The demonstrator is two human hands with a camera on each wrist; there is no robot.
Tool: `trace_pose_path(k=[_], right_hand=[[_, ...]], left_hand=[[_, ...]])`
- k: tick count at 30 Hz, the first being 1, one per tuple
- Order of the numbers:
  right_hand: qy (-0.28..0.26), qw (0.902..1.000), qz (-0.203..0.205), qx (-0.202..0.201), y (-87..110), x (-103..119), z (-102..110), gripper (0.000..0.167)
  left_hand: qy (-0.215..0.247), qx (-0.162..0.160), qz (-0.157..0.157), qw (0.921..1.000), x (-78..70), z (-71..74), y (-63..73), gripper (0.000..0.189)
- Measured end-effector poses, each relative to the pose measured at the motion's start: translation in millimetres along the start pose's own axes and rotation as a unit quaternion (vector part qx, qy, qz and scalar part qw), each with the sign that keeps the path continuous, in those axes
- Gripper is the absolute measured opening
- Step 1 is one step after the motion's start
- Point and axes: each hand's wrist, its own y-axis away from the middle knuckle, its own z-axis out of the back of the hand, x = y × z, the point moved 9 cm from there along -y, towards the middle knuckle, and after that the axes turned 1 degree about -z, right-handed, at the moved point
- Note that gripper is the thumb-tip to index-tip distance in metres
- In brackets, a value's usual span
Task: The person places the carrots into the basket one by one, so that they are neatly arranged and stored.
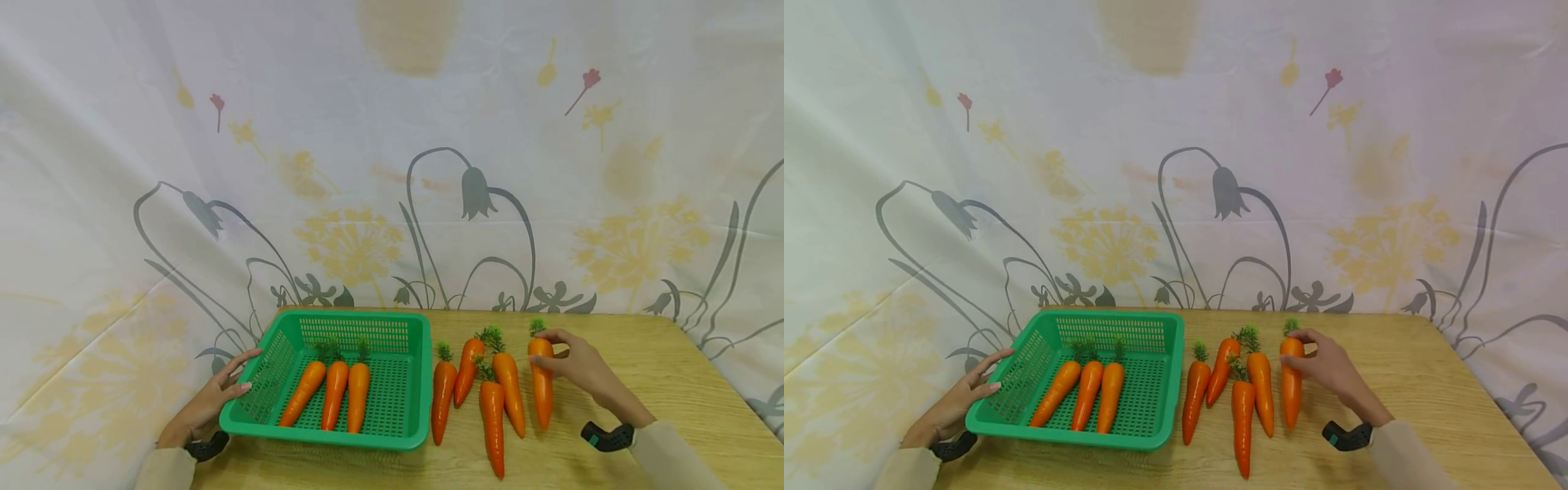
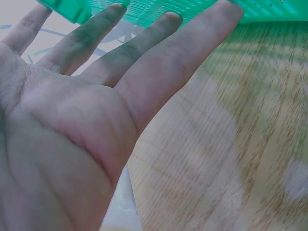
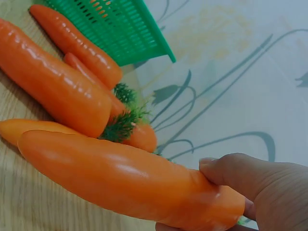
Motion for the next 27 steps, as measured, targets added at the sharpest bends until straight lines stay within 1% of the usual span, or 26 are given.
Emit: trace_pose_path(k=[2,9,13,18,22,27], right_hand=[[-0.004,1.0000,0.006,-0.001,-0.4,4,1,0.073],[0.005,0.9998,0.014,-0.009,-2.6,18,3,0.072],[0.007,0.9997,0.024,-0.006,-4.2,27,3,0.071],[0.010,0.9992,0.039,-0.004,-5.4,41,0,0.071],[0.000,0.9988,0.048,-0.005,-7.5,48,-3,0.069],[-0.003,0.9987,0.050,-0.002,-12.4,56,-9,0.068]], left_hand=[[0.001,-0.001,0.001,1.0000,-0.3,-0.1,0.2,0.062],[0.003,0.001,0.002,1.0000,0.8,-0.2,-0.2,0.062],[0.002,0.002,0.002,1.0000,1.2,0.1,-0.5,0.062],[0.003,0.001,0.002,1.0000,0.9,0.7,-0.7,0.062],[0.005,0.001,0.003,1.0000,0.9,0.7,-0.7,0.063],[0.012,0.003,0.002,0.9999,3.0,0.1,-1.0,0.063]])
